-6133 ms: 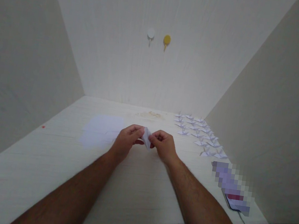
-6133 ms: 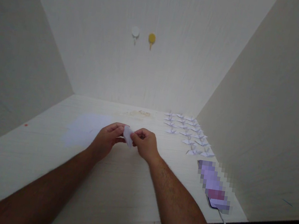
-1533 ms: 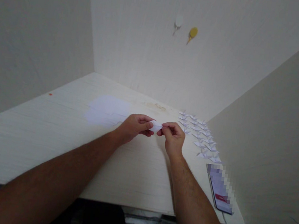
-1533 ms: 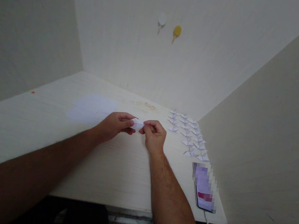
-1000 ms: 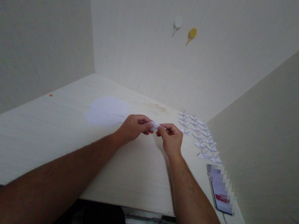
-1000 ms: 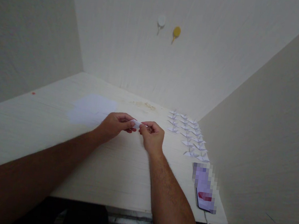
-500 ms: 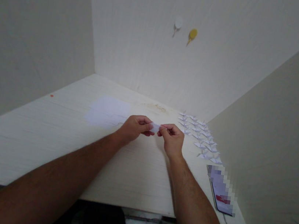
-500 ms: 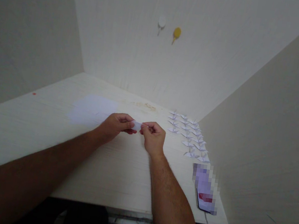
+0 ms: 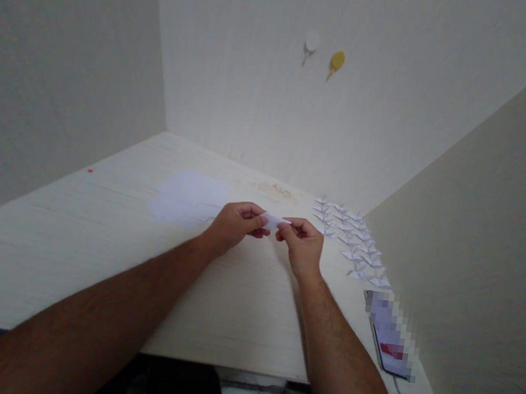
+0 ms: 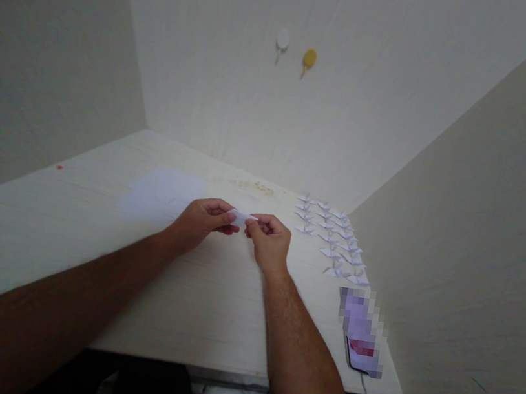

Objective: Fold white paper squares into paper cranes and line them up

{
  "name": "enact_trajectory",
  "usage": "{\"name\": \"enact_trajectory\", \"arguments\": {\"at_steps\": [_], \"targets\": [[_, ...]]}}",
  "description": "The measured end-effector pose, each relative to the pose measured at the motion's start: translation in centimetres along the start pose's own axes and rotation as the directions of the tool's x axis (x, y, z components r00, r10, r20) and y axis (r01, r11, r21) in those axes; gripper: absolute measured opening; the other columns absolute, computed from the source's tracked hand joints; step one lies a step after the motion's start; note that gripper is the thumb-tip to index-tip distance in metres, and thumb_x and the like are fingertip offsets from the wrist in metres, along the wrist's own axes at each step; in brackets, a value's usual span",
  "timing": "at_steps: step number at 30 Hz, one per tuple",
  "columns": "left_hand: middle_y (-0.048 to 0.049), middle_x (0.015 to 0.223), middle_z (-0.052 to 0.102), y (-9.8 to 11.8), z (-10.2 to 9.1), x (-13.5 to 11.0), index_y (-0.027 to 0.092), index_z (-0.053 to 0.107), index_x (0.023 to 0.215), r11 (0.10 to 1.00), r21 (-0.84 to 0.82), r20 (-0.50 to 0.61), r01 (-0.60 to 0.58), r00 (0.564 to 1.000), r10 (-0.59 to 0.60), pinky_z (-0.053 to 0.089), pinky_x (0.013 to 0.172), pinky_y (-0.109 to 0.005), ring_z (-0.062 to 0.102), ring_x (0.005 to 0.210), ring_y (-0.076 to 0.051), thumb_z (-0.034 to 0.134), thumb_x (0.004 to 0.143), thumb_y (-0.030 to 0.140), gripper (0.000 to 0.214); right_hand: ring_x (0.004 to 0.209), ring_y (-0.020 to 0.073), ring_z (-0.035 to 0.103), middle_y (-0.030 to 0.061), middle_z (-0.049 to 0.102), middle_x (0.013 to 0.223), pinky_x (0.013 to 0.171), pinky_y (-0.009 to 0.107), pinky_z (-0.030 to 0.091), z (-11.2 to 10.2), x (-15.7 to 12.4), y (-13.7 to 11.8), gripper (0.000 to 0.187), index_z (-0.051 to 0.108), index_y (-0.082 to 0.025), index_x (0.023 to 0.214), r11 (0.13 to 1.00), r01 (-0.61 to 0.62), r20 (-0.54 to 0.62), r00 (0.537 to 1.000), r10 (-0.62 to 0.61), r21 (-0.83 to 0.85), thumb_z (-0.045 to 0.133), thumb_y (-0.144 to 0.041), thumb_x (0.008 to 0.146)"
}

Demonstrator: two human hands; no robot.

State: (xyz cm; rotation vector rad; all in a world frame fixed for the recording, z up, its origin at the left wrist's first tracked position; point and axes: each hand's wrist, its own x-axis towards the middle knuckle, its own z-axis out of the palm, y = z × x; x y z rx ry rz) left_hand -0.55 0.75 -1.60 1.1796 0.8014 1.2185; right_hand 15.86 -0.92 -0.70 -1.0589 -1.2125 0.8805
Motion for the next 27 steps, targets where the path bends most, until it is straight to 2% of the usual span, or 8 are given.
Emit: {"name": "enact_trajectory", "arguments": {"at_steps": [10, 17, 23, 27], "targets": [[-0.0043, 0.077, 0.072, -0.1, -0.16, 0.07, 0.014, 0.07, 0.088, 0.997, 0.065, 0.028, -0.045, 0.999, 0.043, 0.054, 0.062, -0.027, 0.066, 0.067, -0.014, 0.079, 0.073, 0.037, 0.029, 0.05, 0.0109, 0.059, -0.0017, 0.067, 0.055, 0.053, 0.024, 0.047, 0.01, 0.0, -0.23, 0.018, 0.073, -0.017, 0.078, 1.0, 0.014, -0.011, 1.0, -0.014, 0.002, 0.077, -0.032, 0.069], [-0.0002, 0.063, 0.066, -0.12, -0.06, 0.03, 0.014, 0.067, 0.079, 0.986, 0.141, 0.011, -0.085, 0.996, 0.084, 0.047, 0.055, -0.024, 0.057, 0.056, -0.011, 0.076, 0.073, 0.033, 0.022, 0.05, 0.0112, 0.059, -0.0016, 0.066, 0.055, 0.052, 0.024, 0.047, 0.02, -0.04, -0.1, 0.022, 0.074, -0.017, 0.08, 0.999, 0.024, -0.013, 1.0, -0.025, -0.038, 0.077, -0.036, 0.069], [0.0014, 0.059, 0.063, 0.34, 0.43, -0.31, 0.015, 0.064, 0.075, 0.975, 0.208, -0.007, -0.077, 0.997, 0.08, 0.043, 0.053, -0.022, 0.055, 0.054, -0.01, 0.073, 0.075, 0.032, 0.019, 0.052, 0.0111, 0.06, -0.0022, 0.067, 0.056, 0.053, 0.024, 0.048, 0.2, -0.17, 0.19, 0.025, 0.074, -0.018, 0.083, 1.0, 0.027, 0.03, 0.999, -0.028, 0.012, 0.082, -0.031, 0.063], [0.0017, 0.057, 0.062, 0.59, 0.67, -0.48, 0.015, 0.064, 0.074, 0.973, 0.222, 0.013, -0.069, 0.998, 0.068, 0.042, 0.053, -0.022, 0.054, 0.053, -0.01, 0.074, 0.074, 0.034, 0.022, 0.051, 0.0109, 0.06, -0.0019, 0.067, 0.056, 0.051, 0.023, 0.047, 0.15, -0.14, 0.25, 0.021, 0.074, -0.018, 0.081, 1.0, 0.019, 0.027, 0.999, -0.019, -0.002, 0.081, -0.032, 0.066]]}}
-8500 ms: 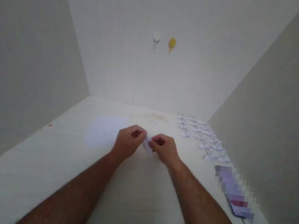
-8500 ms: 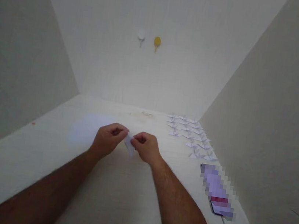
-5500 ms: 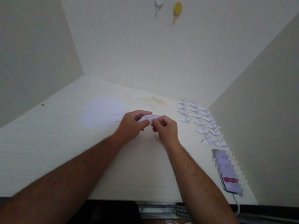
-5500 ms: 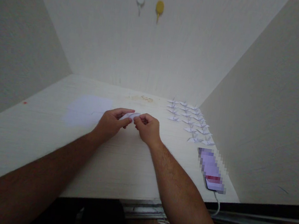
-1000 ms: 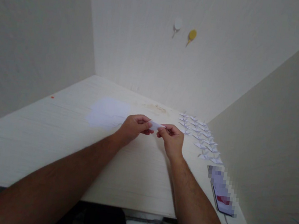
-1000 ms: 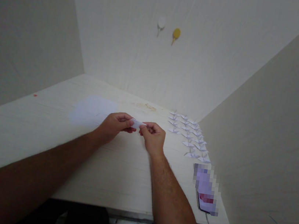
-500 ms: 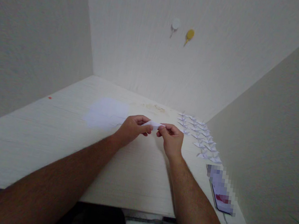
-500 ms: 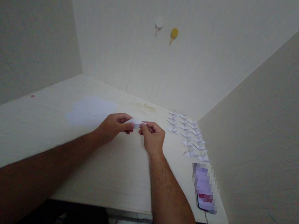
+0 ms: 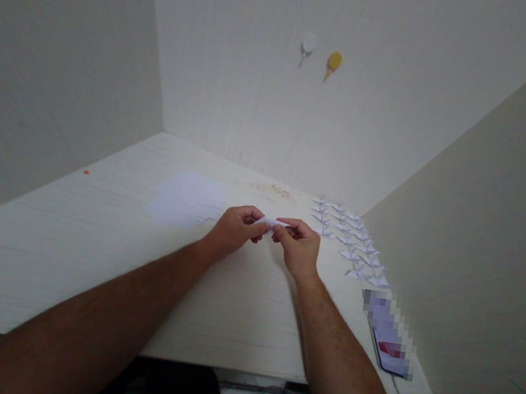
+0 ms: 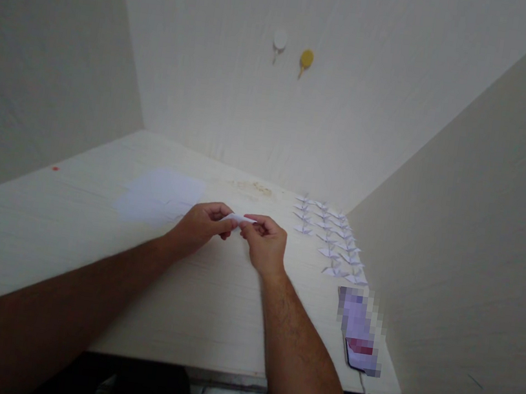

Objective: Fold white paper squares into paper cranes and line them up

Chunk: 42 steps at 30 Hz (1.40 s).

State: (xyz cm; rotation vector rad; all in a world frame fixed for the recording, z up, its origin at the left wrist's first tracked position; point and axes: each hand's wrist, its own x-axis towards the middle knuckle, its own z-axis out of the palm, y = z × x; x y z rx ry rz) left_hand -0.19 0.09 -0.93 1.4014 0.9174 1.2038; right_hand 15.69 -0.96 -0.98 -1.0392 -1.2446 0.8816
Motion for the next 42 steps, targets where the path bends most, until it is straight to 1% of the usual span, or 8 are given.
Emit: {"name": "enact_trajectory", "arguments": {"at_steps": [13, 16, 22, 26, 30, 35, 37, 42], "targets": [[0.0007, 0.059, 0.063, -0.2, -0.1, 0.1, 0.015, 0.065, 0.073, 0.999, 0.04, -0.01, -0.014, 1.0, 0.014, 0.041, 0.055, -0.023, 0.055, 0.055, -0.011, 0.073, 0.074, 0.039, 0.025, 0.05, 0.0121, 0.062, -0.0011, 0.068, 0.055, 0.052, 0.024, 0.049, 0.0, -0.1, -0.3, 0.017, 0.074, -0.018, 0.076, 0.999, -0.012, -0.015, 1.0, 0.011, -0.034, 0.078, -0.034, 0.069], [0.0009, 0.061, 0.063, -0.5, -0.2, 0.2, 0.016, 0.065, 0.072, 0.999, 0.04, -0.008, -0.025, 1.0, 0.025, 0.04, 0.057, -0.024, 0.054, 0.057, -0.011, 0.073, 0.074, 0.038, 0.025, 0.049, 0.0122, 0.062, -0.0012, 0.067, 0.054, 0.051, 0.024, 0.048, 0.0, -0.1, -0.4, 0.017, 0.074, -0.018, 0.074, 1.0, -0.007, -0.013, 1.0, 0.006, -0.029, 0.078, -0.035, 0.069], [0.0008, 0.07, 0.065, -1.4, -0.4, 0.6, 0.016, 0.067, 0.075, 0.993, 0.082, -0.012, -0.086, 0.996, 0.088, 0.041, 0.062, -0.026, 0.054, 0.063, -0.012, 0.074, 0.074, 0.041, 0.025, 0.05, 0.0127, 0.062, -0.0007, 0.068, 0.054, 0.053, 0.025, 0.049, 0.0, -0.1, -0.4, 0.018, 0.075, -0.019, 0.075, 0.999, 0.008, -0.014, 1.0, -0.009, -0.033, 0.076, -0.037, 0.072], [0.001, 0.068, 0.064, -1.6, -0.5, 0.7, 0.016, 0.068, 0.074, 0.992, 0.103, -0.008, -0.076, 0.997, 0.078, 0.039, 0.061, -0.026, 0.053, 0.063, -0.012, 0.074, 0.073, 0.04, 0.025, 0.052, 0.0125, 0.062, -0.0001, 0.068, 0.056, 0.057, 0.026, 0.049, -0.3, -0.1, -0.4, 0.019, 0.076, -0.019, 0.075, 0.999, 0.003, 0.001, 1.0, -0.003, -0.041, 0.074, -0.037, 0.074], [0.0017, 0.066, 0.063, -1.5, -0.5, 0.7, 0.016, 0.067, 0.072, 0.996, 0.06, 0.005, -0.062, 0.998, 0.062, 0.039, 0.06, -0.026, 0.051, 0.06, -0.011, 0.076, 0.07, 0.039, 0.025, 0.051, 0.0127, 0.06, -0.0001, 0.067, 0.054, 0.058, 0.026, 0.048, -0.5, 0.0, -0.3, 0.019, 0.075, -0.018, 0.073, 0.999, -0.035, 0.017, 0.999, 0.035, -0.023, 0.073, -0.037, 0.074], [0.0016, 0.064, 0.063, -1.2, -0.3, 0.6, 0.016, 0.067, 0.072, 0.999, 0.01, 0.049, -0.05, 0.998, 0.05, 0.04, 0.063, -0.027, 0.052, 0.06, -0.011, 0.076, 0.07, 0.038, 0.024, 0.049, 0.0106, 0.055, -0.0017, 0.065, 0.054, 0.054, 0.024, 0.044, -0.4, 0.2, 0.2, 0.02, 0.069, -0.018, 0.066, 0.991, -0.089, 0.04, 0.996, 0.085, 0.104, 0.072, -0.036, 0.074], [0.001, 0.066, 0.064, -1.1, -0.2, 0.5, 0.016, 0.067, 0.071, 0.998, -0.02, 0.057, -0.054, 0.997, 0.055, 0.041, 0.064, -0.027, 0.054, 0.062, -0.012, 0.076, 0.069, 0.038, 0.025, 0.048, 0.0098, 0.053, -0.0022, 0.063, 0.054, 0.052, 0.023, 0.042, -0.2, 0.2, 0.4, 0.021, 0.066, -0.018, 0.065, 0.986, -0.108, 0.034, 0.994, 0.104, 0.126, 0.071, -0.037, 0.074], [-0.0001, 0.066, 0.066, -0.7, -0.1, 0.4, 0.015, 0.065, 0.07, 0.998, -0.058, 0.034, -0.04, 0.999, 0.042, 0.043, 0.064, -0.026, 0.057, 0.063, -0.012, 0.076, 0.069, 0.038, 0.025, 0.046, 0.0096, 0.053, -0.0029, 0.062, 0.054, 0.049, 0.023, 0.043, 0.2, 0.1, 0.5, 0.024, 0.067, -0.018, 0.071, 0.984, -0.122, 0.034, 0.992, 0.119, 0.133, 0.073, -0.042, 0.073]]}}
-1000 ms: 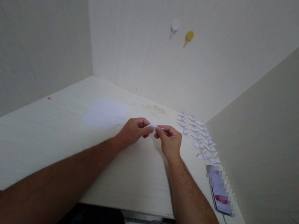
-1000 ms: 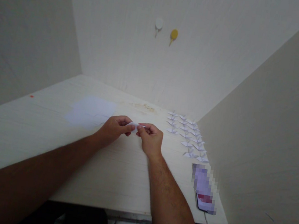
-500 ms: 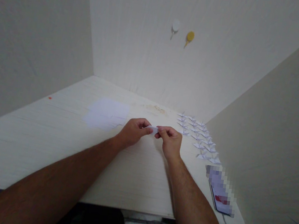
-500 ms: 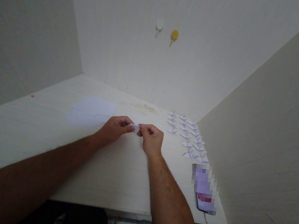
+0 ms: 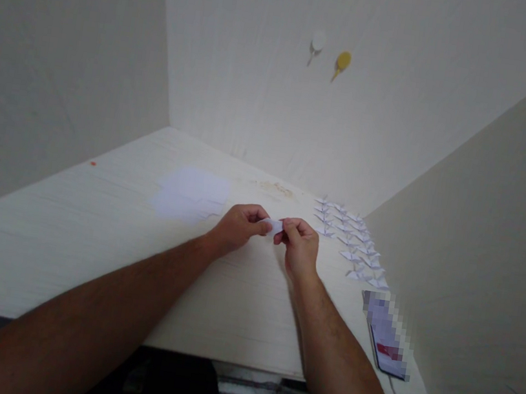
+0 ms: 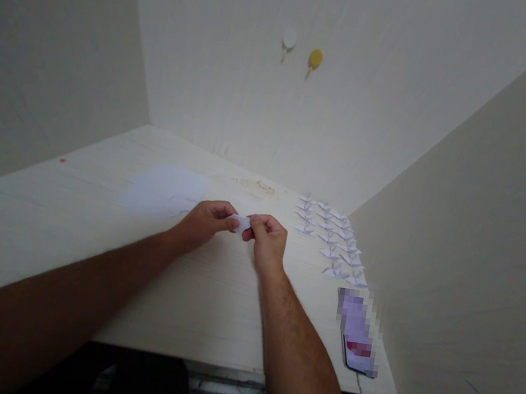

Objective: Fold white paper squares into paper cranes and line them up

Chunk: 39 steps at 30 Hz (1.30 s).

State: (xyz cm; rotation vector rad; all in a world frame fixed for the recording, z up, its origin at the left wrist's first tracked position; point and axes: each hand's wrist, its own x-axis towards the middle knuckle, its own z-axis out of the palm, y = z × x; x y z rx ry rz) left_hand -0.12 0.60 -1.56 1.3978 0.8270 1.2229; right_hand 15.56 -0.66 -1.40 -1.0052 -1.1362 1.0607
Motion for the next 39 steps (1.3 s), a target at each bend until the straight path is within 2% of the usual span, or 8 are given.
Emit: {"name": "enact_trajectory", "arguments": {"at_steps": [4, 8, 13, 21, 24, 30, 33, 39], "targets": [[-0.001, 0.065, 0.066, 0.3, 0.1, -0.2, 0.015, 0.066, 0.071, 0.999, 0.035, -0.009, 0.006, 1.0, -0.006, 0.043, 0.062, -0.025, 0.057, 0.061, -0.012, 0.074, 0.072, 0.035, 0.022, 0.048, 0.0103, 0.057, -0.0019, 0.065, 0.06, 0.049, 0.024, 0.045, -0.1, 0.0, 0.0, 0.026, 0.071, -0.017, 0.076, 0.999, 0.026, 0.012, 1.0, -0.026, -0.019, 0.079, -0.041, 0.069], [-0.0012, 0.067, 0.067, 0.3, 0.1, -0.2, 0.014, 0.067, 0.074, 0.999, 0.048, 0.0, 0.007, 1.0, -0.007, 0.044, 0.063, -0.025, 0.058, 0.063, -0.012, 0.074, 0.073, 0.034, 0.021, 0.048, 0.0103, 0.057, -0.0019, 0.065, 0.055, 0.051, 0.024, 0.045, -0.1, -0.2, -0.2, 0.021, 0.071, -0.017, 0.071, 0.992, 0.061, 0.0, 0.998, -0.061, -0.109, 0.078, -0.037, 0.07], [-0.0033, 0.073, 0.071, 0.2, 0.1, -0.1, 0.014, 0.069, 0.085, 1.0, -0.018, -0.006, 0.016, 1.0, -0.016, 0.047, 0.067, -0.028, 0.062, 0.068, -0.014, 0.078, 0.07, 0.038, 0.03, 0.048, 0.0107, 0.055, -0.0019, 0.064, 0.054, 0.052, 0.025, 0.045, 0.1, -0.4, -0.6, 0.023, 0.07, -0.018, 0.07, 0.98, 0.073, -0.031, 0.996, -0.08, -0.188, 0.076, -0.04, 0.071], [0.0011, 0.067, 0.064, 0.0, 0.5, -0.3, 0.017, 0.067, 0.07, 0.999, -0.048, -0.084, -0.02, 0.996, 0.015, 0.045, 0.066, -0.027, 0.055, 0.064, -0.011, 0.074, 0.071, 0.035, 0.02, 0.048, 0.012, 0.057, -0.0017, 0.064, 0.052, 0.051, 0.025, 0.045, 0.2, -0.7, -0.7, 0.023, 0.07, -0.018, 0.07, 0.972, 0.083, -0.027, 0.995, -0.091, -0.22, 0.075, -0.04, 0.073], [0.0016, 0.065, 0.062, -0.2, 0.7, -0.4, 0.017, 0.066, 0.067, 0.995, -0.094, -0.083, -0.027, 0.996, 0.019, 0.043, 0.064, -0.027, 0.052, 0.063, -0.011, 0.073, 0.069, 0.033, 0.018, 0.047, 0.0119, 0.057, -0.001, 0.064, 0.054, 0.05, 0.024, 0.044, 0.2, -0.8, -0.4, 0.023, 0.07, -0.017, 0.071, 0.965, 0.08, -0.053, 0.994, -0.096, -0.251, 0.076, -0.039, 0.072], [0.0024, 0.063, 0.06, -0.3, 0.8, -0.4, 0.016, 0.065, 0.066, 0.99, -0.133, -0.092, -0.036, 0.996, 0.024, 0.04, 0.063, -0.026, 0.05, 0.061, -0.01, 0.072, 0.069, 0.029, 0.015, 0.044, 0.0102, 0.052, -0.0021, 0.061, 0.05, 0.046, 0.023, 0.039, 0.5, -0.7, 0.1, 0.024, 0.068, -0.016, 0.071, 0.982, 0.039, -0.062, 0.997, -0.051, -0.182, 0.075, -0.039, 0.073], [0.0026, 0.062, 0.06, -0.4, 1.0, -0.4, 0.016, 0.065, 0.066, 0.989, -0.146, -0.09, -0.034, 0.996, 0.02, 0.041, 0.063, -0.026, 0.05, 0.061, -0.01, 0.073, 0.069, 0.03, 0.016, 0.042, 0.0096, 0.05, -0.0023, 0.06, 0.048, 0.046, 0.023, 0.038, 0.5, -0.7, -0.1, 0.025, 0.067, -0.016, 0.07, 0.979, 0.034, -0.073, 0.996, -0.05, -0.2, 0.075, -0.04, 0.073], [-0.0003, 0.065, 0.064, -0.6, 0.9, -0.3, 0.015, 0.065, 0.071, 0.979, -0.196, -0.035, 0.063, 0.997, -0.071, 0.048, 0.065, -0.028, 0.057, 0.062, -0.012, 0.078, 0.066, 0.039, 0.028, 0.044, 0.0096, 0.049, -0.0023, 0.059, 0.049, 0.046, 0.023, 0.037, 0.3, -0.6, -0.1, 0.03, 0.067, -0.016, 0.069, 0.957, 0.065, -0.112, 0.989, -0.1, -0.282, 0.074, -0.045, 0.075]]}}
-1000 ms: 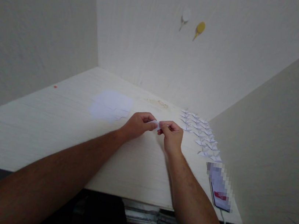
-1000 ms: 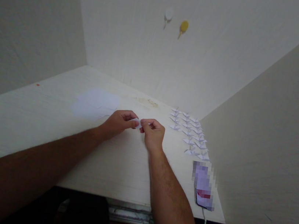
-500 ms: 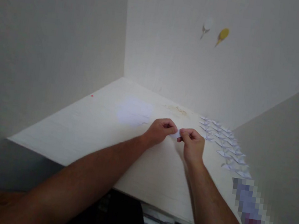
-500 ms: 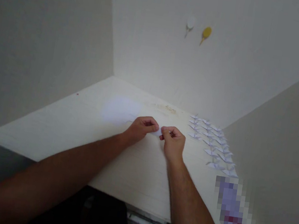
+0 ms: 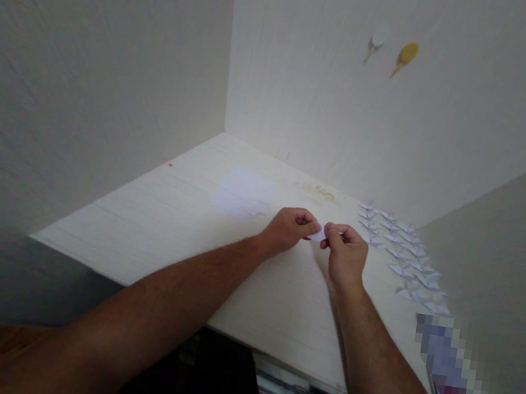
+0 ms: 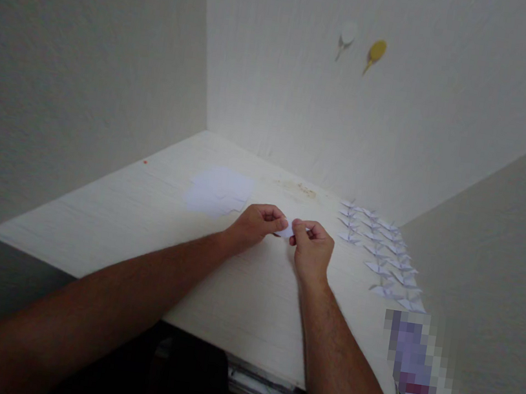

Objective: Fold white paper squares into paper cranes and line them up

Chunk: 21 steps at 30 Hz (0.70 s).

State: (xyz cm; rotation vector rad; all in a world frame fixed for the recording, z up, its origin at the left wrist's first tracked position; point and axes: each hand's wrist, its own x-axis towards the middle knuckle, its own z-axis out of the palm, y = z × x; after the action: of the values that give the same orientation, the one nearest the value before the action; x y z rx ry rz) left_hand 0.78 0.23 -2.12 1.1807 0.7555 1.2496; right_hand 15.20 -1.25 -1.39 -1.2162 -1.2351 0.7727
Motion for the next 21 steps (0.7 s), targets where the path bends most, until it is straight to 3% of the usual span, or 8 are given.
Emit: {"name": "enact_trajectory", "arguments": {"at_steps": [6, 13, 17, 21], "targets": [[-0.0009, 0.075, 0.07, 0.6, -0.4, -0.1, 0.015, 0.068, 0.078, 0.995, 0.098, -0.01, -0.003, 1.0, 0.004, 0.047, 0.071, -0.028, 0.061, 0.069, -0.013, 0.081, 0.06, 0.026, 0.025, 0.045, 0.0101, 0.052, -0.0028, 0.06, 0.05, 0.049, 0.024, 0.041, 0.0, 0.3, 0.4, 0.026, 0.067, -0.017, 0.072, 0.995, 0.002, 0.038, 0.999, -0.006, 0.104, 0.073, -0.042, 0.074], [-0.0009, 0.077, 0.072, 0.9, -0.5, -0.1, 0.015, 0.07, 0.079, 0.972, 0.236, -0.045, -0.006, 0.999, 0.017, 0.048, 0.074, -0.029, 0.063, 0.072, -0.014, 0.079, 0.065, 0.029, 0.022, 0.046, 0.0108, 0.055, -0.0026, 0.063, 0.052, 0.05, 0.025, 0.043, -0.2, 0.6, 0.7, 0.018, 0.069, -0.018, 0.073, 0.987, -0.058, 0.108, 0.993, 0.042, 0.147, 0.075, -0.035, 0.07], [-0.0026, 0.085, 0.074, 0.4, -0.7, 0.2, 0.016, 0.071, 0.09, 0.98, 0.198, -0.08, -0.002, 0.997, 0.018, 0.052, 0.077, -0.032, 0.065, 0.074, -0.015, 0.084, 0.061, 0.031, 0.036, 0.045, 0.0099, 0.054, -0.0037, 0.061, 0.05, 0.049, 0.024, 0.043, -0.1, 0.8, 0.9, 0.016, 0.067, -0.018, 0.068, 0.956, -0.112, 0.108, 0.99, 0.085, 0.271, 0.075, -0.032, 0.069], [-0.0013, 0.077, 0.072, -0.1, -0.8, 0.4, 0.015, 0.07, 0.092, 0.993, 0.115, -0.099, -0.006, 0.995, 0.018, 0.052, 0.071, -0.03, 0.063, 0.066, -0.013, 0.086, 0.06, 0.03, 0.04, 0.044, 0.0096, 0.054, -0.0035, 0.061, 0.05, 0.048, 0.023, 0.043, 0.0, 0.9, 1.0, 0.02, 0.067, -0.018, 0.07, 0.93, -0.143, 0.11, 0.988, 0.112, 0.339, 0.077, -0.035, 0.069]]}}
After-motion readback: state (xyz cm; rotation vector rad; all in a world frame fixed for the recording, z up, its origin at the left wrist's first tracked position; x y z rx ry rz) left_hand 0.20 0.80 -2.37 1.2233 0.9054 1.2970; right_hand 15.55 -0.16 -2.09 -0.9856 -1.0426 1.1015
